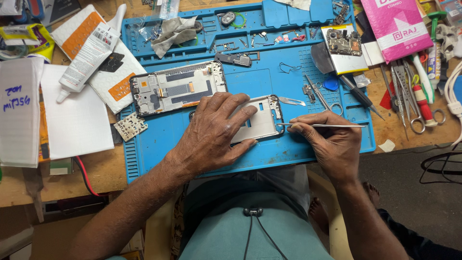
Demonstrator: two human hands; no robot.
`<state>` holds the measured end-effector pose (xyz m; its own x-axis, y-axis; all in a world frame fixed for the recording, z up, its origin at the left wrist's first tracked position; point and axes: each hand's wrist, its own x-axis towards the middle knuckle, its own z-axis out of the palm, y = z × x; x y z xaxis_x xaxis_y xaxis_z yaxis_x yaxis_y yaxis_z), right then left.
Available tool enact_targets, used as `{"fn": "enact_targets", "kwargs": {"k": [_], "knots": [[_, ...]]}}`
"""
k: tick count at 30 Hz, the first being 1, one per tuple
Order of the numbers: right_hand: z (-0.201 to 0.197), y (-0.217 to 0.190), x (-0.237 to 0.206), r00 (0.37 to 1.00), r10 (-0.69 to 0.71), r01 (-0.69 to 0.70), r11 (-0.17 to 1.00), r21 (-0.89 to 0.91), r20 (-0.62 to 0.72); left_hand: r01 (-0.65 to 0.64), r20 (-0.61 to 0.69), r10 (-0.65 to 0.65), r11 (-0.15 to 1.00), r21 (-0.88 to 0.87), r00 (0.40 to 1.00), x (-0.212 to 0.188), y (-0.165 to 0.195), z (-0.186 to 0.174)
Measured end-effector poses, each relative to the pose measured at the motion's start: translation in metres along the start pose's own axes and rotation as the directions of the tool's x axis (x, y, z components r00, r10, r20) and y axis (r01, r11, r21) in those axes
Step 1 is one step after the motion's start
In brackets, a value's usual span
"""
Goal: The person uses tweezers to remove small components from a disassembled smartphone chassis on a blue work mat. They then use a hot air gun to apply heat to the chassis interior.
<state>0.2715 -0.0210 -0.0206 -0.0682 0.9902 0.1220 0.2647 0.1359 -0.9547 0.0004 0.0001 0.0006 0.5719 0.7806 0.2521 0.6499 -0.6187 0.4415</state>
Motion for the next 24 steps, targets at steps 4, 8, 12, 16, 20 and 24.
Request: {"fn": "enact_targets", "kwargs": {"k": [4,8,12,16,20,24], "knots": [[0.001,-0.002,0.002,1.000,0.018,-0.018,1.000,-0.020,0.001,0.005,0.030,-0.005,1.000,0.009,1.000,-0.001,0.001,-0.003],[0.003,-0.005,0.007,0.993,0.111,-0.111,0.994,-0.002,-0.033,-0.030,0.056,0.029,0.999,0.031,0.998,-0.001,0.006,-0.003],[0.005,-0.008,0.010,0.990,0.138,-0.139,0.990,-0.036,-0.034,-0.088,0.029,0.087,0.996,0.019,0.996,-0.002,0.013,-0.001],[0.006,-0.009,0.009,0.991,0.126,-0.127,0.992,-0.024,-0.041,-0.108,0.069,0.102,0.990,0.093,0.992,-0.002,0.016,0.001],[0.007,-0.010,0.008,0.991,0.131,-0.133,0.990,-0.047,-0.041,-0.089,0.072,0.081,0.988,0.128,0.994,-0.004,0.021,0.005],[0.004,-0.014,0.009,0.993,0.120,-0.121,0.990,-0.074,-0.012,-0.040,0.031,0.037,0.991,0.126,0.999,-0.006,0.030,0.011]]}}
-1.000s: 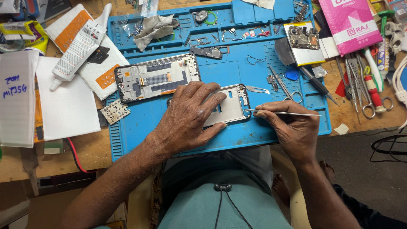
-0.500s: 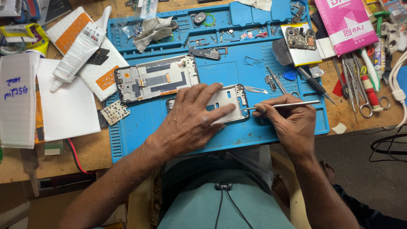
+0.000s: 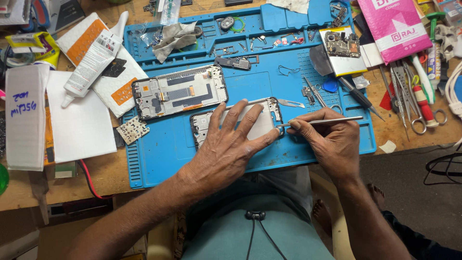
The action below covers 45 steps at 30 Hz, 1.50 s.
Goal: The person uses tweezers to remove small components from a disassembled smartphone chassis on a blue work mat. They then use a hot air gun to apply heat to the chassis interior.
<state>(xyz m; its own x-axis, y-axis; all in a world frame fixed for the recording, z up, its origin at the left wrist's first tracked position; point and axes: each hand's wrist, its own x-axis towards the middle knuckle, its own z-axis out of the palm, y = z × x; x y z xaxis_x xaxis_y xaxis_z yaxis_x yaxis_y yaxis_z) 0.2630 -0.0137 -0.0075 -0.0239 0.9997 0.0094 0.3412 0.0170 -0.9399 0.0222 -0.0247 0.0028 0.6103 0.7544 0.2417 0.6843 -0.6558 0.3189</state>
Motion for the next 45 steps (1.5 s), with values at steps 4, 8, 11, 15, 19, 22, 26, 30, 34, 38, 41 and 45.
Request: {"fn": "enact_targets", "kwargs": {"k": [4,8,11,15,19,22,26,30,34,38,41,45], "knots": [[-0.004,-0.002,0.004,0.998,-0.015,0.018,0.998,-0.054,0.065,0.049,0.022,-0.051,0.996,0.080,0.998,-0.003,0.011,0.006],[-0.002,0.000,0.008,0.998,0.020,-0.021,1.000,0.023,0.059,0.100,-0.039,-0.097,0.990,0.099,0.995,-0.004,0.020,0.013],[0.000,0.003,0.008,0.999,0.044,-0.046,0.998,0.046,0.032,0.118,-0.044,-0.115,0.989,0.092,0.992,-0.006,0.022,0.016],[0.001,0.005,0.008,0.999,0.030,-0.032,0.996,0.088,0.020,0.128,-0.021,-0.127,0.987,0.097,0.992,-0.006,0.021,0.018],[0.002,0.005,0.007,1.000,0.010,-0.010,0.994,0.106,0.005,0.125,-0.020,-0.123,0.988,0.094,0.992,-0.006,0.021,0.018],[0.003,0.005,0.006,1.000,0.007,-0.007,0.995,0.098,-0.005,0.126,-0.017,-0.125,0.988,0.092,0.992,-0.006,0.021,0.018],[0.002,0.008,0.006,1.000,-0.013,0.014,0.994,0.108,-0.013,0.128,-0.022,-0.126,0.988,0.088,0.992,-0.006,0.021,0.018],[0.002,0.010,0.004,0.998,-0.049,0.052,0.989,0.138,-0.027,0.128,-0.036,-0.125,0.987,0.095,0.992,-0.006,0.022,0.019],[0.001,0.011,0.001,0.997,-0.060,0.066,0.992,0.112,-0.054,0.128,-0.023,-0.127,0.989,0.076,0.992,-0.007,0.021,0.019],[0.001,0.012,-0.001,0.993,-0.098,0.106,0.988,0.112,-0.073,0.130,-0.025,-0.128,0.988,0.078,0.991,-0.006,0.021,0.020],[0.001,0.013,-0.002,0.990,-0.116,0.124,0.986,0.110,-0.079,0.131,-0.030,-0.129,0.989,0.073,0.991,-0.006,0.021,0.019],[0.000,0.015,-0.004,0.989,-0.112,0.121,0.989,0.088,-0.099,0.126,-0.037,-0.124,0.990,0.070,0.992,-0.006,0.021,0.017]]}}
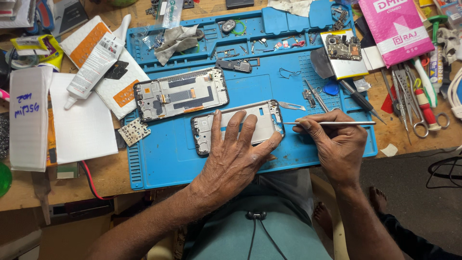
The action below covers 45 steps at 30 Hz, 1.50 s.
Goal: The person uses tweezers to remove small components from a disassembled smartphone chassis on a blue work mat. They then use a hot air gun to apply heat to the chassis interior.
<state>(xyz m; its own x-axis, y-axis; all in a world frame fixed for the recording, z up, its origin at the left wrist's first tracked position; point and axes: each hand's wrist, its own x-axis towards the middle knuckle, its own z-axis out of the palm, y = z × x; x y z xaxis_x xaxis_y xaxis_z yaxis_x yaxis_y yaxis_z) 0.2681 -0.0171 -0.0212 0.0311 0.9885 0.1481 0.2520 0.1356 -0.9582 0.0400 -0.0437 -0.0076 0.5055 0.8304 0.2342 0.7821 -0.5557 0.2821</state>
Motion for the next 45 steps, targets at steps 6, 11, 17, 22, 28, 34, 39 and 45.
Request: {"fn": "enact_targets", "kwargs": {"k": [6,11,17,22,28,34,39,45], "knots": [[0.000,0.001,0.000,1.000,-0.006,0.006,1.000,0.020,-0.006,0.004,-0.001,-0.004,1.000,0.003,1.000,0.001,0.000,-0.001],[0.001,0.000,0.000,1.000,-0.007,0.008,0.999,0.043,-0.024,0.001,-0.002,-0.001,1.000,0.000,1.000,0.000,0.000,-0.003],[0.000,0.000,0.000,0.999,-0.038,0.039,0.998,0.040,-0.032,-0.002,-0.007,0.002,1.000,0.006,1.000,0.000,0.000,-0.001],[-0.001,-0.004,-0.003,0.994,-0.105,0.105,0.994,-0.009,0.032,0.001,-0.028,-0.001,0.999,-0.033,1.000,-0.003,-0.003,0.000],[0.000,-0.013,-0.013,0.985,-0.158,0.165,0.979,-0.118,0.065,0.058,-0.052,-0.069,0.979,-0.195,0.996,-0.003,-0.006,0.000],[0.003,-0.014,-0.010,0.989,-0.130,0.138,0.983,-0.122,0.076,0.068,-0.079,-0.084,0.980,-0.188,0.993,0.002,-0.007,-0.010],[0.007,-0.015,-0.013,0.976,-0.205,0.214,0.963,-0.165,0.070,0.063,-0.029,-0.069,0.985,-0.160,0.997,0.013,-0.024,-0.019],[0.013,-0.014,-0.024,0.894,-0.427,0.444,0.800,-0.403,0.136,0.001,0.001,-0.001,0.991,-0.132,1.000,0.019,-0.034,-0.021]]}}
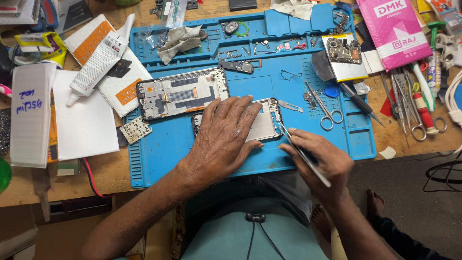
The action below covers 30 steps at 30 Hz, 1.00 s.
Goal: The person uses tweezers to remove small components from a disassembled smartphone chassis on a blue work mat. They then use a hot air gun to apply heat to the chassis interior.
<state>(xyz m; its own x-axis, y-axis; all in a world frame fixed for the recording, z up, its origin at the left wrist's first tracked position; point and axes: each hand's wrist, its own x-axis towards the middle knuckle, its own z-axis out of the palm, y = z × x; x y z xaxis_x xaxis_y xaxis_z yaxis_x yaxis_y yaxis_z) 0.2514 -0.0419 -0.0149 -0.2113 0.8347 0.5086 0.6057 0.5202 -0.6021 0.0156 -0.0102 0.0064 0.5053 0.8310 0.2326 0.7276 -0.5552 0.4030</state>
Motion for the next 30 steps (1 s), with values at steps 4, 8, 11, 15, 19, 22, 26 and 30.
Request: {"fn": "enact_targets", "kwargs": {"k": [4,8,11,15,19,22,26,30], "knots": [[0.004,0.001,-0.004,0.997,-0.069,0.065,0.993,-0.093,-0.037,0.020,0.031,-0.019,1.000,-0.021,0.999,0.001,-0.001,0.001],[0.008,0.002,-0.003,0.994,-0.099,0.095,0.992,-0.082,-0.041,0.009,0.007,-0.009,1.000,-0.012,1.000,0.001,0.000,0.003],[0.009,0.002,-0.003,0.995,-0.094,0.092,0.994,-0.062,-0.035,0.013,0.001,-0.013,1.000,-0.018,1.000,-0.001,0.000,0.004],[0.011,0.002,-0.003,0.995,-0.088,0.085,0.995,-0.057,-0.050,0.013,-0.005,-0.013,1.000,-0.021,1.000,-0.001,0.000,0.003],[0.013,0.004,-0.004,0.994,-0.092,0.089,0.995,-0.052,-0.061,0.009,-0.014,-0.009,1.000,-0.016,1.000,-0.001,0.000,0.004],[0.014,0.003,-0.004,0.995,-0.076,0.074,0.997,-0.034,-0.063,0.011,-0.009,-0.011,1.000,-0.022,1.000,-0.001,0.000,0.004],[0.014,-0.001,-0.002,0.996,-0.054,0.052,0.998,-0.029,-0.071,0.011,-0.017,-0.011,1.000,-0.021,1.000,-0.001,0.000,0.006],[0.017,-0.008,0.000,0.996,-0.023,0.020,0.999,-0.031,-0.090,0.010,-0.023,-0.011,0.999,-0.030,1.000,-0.002,0.000,0.006]]}}
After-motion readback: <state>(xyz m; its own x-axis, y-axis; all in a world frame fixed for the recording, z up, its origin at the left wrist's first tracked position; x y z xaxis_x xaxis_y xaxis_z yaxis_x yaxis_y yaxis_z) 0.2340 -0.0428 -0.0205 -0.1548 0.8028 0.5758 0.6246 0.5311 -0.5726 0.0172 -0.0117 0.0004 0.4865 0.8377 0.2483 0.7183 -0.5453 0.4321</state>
